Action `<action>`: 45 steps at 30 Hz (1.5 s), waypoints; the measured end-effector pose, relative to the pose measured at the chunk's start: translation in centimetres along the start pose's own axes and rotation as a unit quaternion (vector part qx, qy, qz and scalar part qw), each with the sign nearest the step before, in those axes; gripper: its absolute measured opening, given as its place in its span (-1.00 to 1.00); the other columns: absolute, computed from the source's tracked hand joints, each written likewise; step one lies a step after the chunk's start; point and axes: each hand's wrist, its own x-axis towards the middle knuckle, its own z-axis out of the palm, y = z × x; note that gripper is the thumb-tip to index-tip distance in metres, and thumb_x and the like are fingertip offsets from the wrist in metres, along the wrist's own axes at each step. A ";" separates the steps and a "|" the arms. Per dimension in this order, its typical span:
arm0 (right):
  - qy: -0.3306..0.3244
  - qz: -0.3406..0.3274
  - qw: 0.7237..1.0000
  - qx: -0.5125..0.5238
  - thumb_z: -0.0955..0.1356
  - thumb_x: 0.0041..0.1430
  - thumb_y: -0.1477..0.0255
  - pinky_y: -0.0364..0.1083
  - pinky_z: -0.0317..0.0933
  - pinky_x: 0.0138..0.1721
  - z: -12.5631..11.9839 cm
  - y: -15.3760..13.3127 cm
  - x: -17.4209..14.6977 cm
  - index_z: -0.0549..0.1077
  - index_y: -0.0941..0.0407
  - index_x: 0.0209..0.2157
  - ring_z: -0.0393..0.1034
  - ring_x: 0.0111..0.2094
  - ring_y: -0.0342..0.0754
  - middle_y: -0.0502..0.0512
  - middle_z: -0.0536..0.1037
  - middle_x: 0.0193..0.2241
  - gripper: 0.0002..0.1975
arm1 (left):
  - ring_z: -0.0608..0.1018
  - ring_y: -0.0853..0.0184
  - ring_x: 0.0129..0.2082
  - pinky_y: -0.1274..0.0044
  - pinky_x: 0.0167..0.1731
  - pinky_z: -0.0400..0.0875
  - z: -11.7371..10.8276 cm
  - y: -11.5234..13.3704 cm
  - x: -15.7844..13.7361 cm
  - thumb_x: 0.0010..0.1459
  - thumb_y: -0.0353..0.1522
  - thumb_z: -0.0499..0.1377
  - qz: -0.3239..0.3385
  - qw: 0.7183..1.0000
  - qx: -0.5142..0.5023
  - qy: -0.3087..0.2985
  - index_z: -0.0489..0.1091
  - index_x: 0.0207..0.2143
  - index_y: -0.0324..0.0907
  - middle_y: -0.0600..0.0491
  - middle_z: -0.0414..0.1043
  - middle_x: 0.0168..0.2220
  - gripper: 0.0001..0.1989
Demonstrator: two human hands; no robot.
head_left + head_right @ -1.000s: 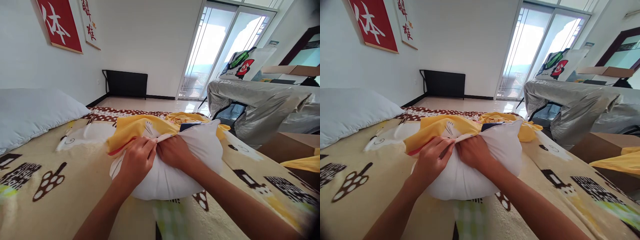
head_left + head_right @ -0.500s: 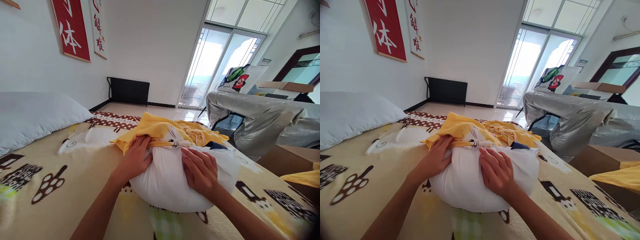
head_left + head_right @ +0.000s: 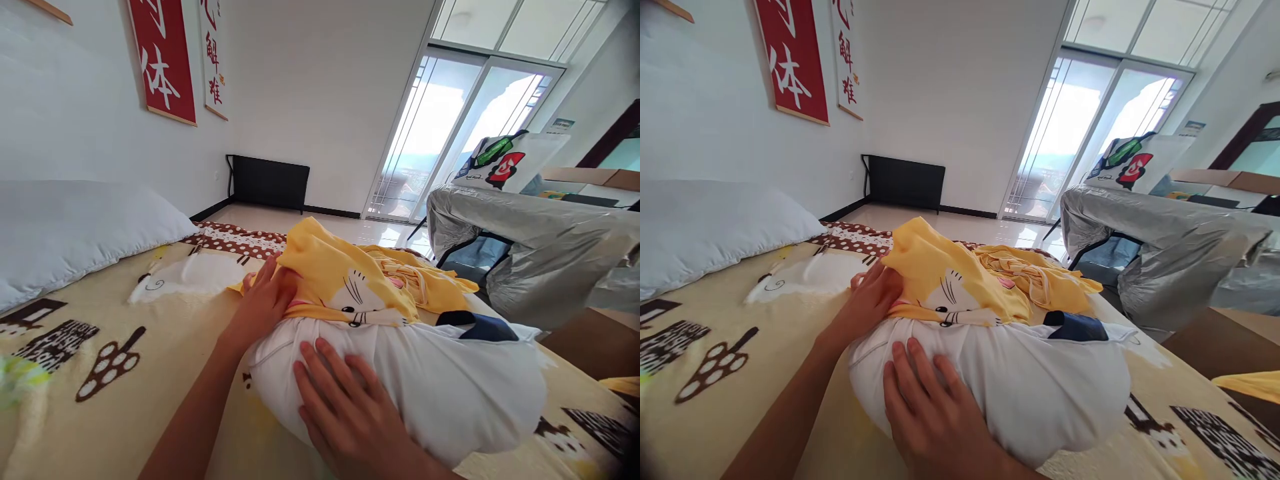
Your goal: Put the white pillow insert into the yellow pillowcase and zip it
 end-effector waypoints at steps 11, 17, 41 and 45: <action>0.002 0.007 0.999 0.045 0.28 0.21 0.35 0.04 -0.02 0.12 0.3 1.5 0.5 0.45 0.14 -0.03 0.21 0.15 0.05 0.15 0.39 0.11 -0.67 | 0.46 0.32 -0.37 0.49 -0.30 0.28 -4.1 2.1 -1.7 0.22 -0.36 0.01 0.031 0.997 -0.019 0.075 0.39 -0.37 -0.15 0.08 0.45 -0.42 -0.82; 0.008 0.008 0.999 0.041 0.29 0.20 0.36 0.05 -0.01 0.12 0.1 2.0 0.5 0.44 0.16 -0.02 0.22 0.14 0.07 0.19 0.43 0.07 -0.66 | 0.48 0.30 -0.16 0.49 -0.16 0.32 -4.6 3.9 -2.7 0.20 -0.42 0.00 0.090 0.989 -0.051 -0.101 0.36 -0.09 -0.07 0.06 0.44 -0.15 -0.74; -0.080 0.123 0.986 -0.083 0.26 0.20 0.31 0.25 0.07 -0.01 1.3 -1.3 0.8 0.43 0.26 0.00 0.29 0.02 0.34 0.31 0.46 0.02 -0.58 | 0.29 0.44 -0.45 0.57 -0.41 0.21 0.4 1.4 -0.5 0.05 -0.35 0.18 0.006 0.909 -0.406 -0.097 0.28 -0.44 -0.20 0.15 0.28 -0.46 -0.88; -0.103 0.143 0.981 -0.074 0.31 0.15 0.31 0.19 0.08 0.02 2.7 0.7 2.7 0.41 0.27 0.00 0.29 0.00 0.28 0.35 0.47 -0.01 -0.56 | 0.26 0.45 -0.46 0.58 -0.42 0.18 0.1 1.4 -0.5 0.06 -0.38 0.15 0.006 0.913 -0.404 -0.060 0.24 -0.46 -0.20 0.17 0.21 -0.48 -0.88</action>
